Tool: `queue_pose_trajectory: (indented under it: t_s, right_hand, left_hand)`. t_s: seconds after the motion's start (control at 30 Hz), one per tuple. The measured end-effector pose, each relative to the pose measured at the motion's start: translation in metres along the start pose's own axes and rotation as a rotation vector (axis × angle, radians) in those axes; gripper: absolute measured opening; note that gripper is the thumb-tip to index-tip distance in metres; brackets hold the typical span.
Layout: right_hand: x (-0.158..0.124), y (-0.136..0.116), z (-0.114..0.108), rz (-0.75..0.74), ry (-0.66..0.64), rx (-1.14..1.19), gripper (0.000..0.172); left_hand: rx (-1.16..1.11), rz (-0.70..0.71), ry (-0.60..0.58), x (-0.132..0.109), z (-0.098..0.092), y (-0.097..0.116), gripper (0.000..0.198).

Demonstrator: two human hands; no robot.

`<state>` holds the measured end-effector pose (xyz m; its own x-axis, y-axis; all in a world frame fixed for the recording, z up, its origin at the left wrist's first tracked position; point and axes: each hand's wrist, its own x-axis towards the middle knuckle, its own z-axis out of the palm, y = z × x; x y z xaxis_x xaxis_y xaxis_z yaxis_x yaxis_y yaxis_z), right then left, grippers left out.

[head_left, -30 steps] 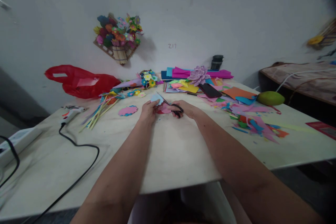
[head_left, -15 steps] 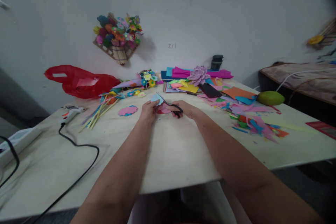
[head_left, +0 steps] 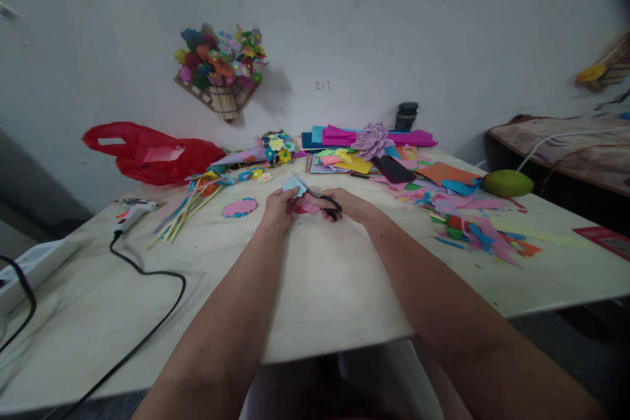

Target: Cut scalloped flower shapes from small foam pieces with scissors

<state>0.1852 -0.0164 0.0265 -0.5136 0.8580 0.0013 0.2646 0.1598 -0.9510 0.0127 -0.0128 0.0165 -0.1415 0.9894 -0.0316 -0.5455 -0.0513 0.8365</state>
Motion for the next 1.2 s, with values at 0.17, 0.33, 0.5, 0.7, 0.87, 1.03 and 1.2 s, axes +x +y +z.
queue_pose_trajectory:
  t_s: [0.17,0.33,0.5,0.7,0.87,1.03,1.2]
  right_hand:
    - [-0.0010,-0.0022,0.0013,0.019,0.008,0.002,0.032]
    - [-0.0010,-0.0022,0.0014,0.014,0.005,0.003,0.033]
    - [-0.0003,-0.0005,0.0010,0.008,0.002,-0.004,0.033]
    - [0.0003,-0.0002,0.0013,0.010,0.006,0.001,0.031]
    - [-0.0006,-0.0014,0.0014,0.015,0.004,0.002,0.029]
    - [-0.0017,-0.0025,0.0015,0.012,0.002,0.002,0.030]
    - [-0.0011,-0.0008,0.0010,0.004,0.003,-0.007,0.029]
  left_hand:
    - [0.004,0.003,-0.009,-0.0002,-0.0003,0.0000,0.013]
    - [0.005,0.002,-0.009,-0.0007,0.0003,0.0003,0.012]
    - [0.006,-0.005,0.000,-0.0007,0.0012,0.0006,0.011]
    - [-0.005,-0.003,0.002,-0.0010,0.0010,0.0007,0.013]
    - [-0.005,-0.015,0.004,-0.0014,0.0009,0.0011,0.017]
    - [0.013,-0.007,-0.011,-0.0028,0.0011,0.0026,0.014]
    - [0.058,-0.001,-0.035,-0.0037,-0.0005,0.0051,0.012]
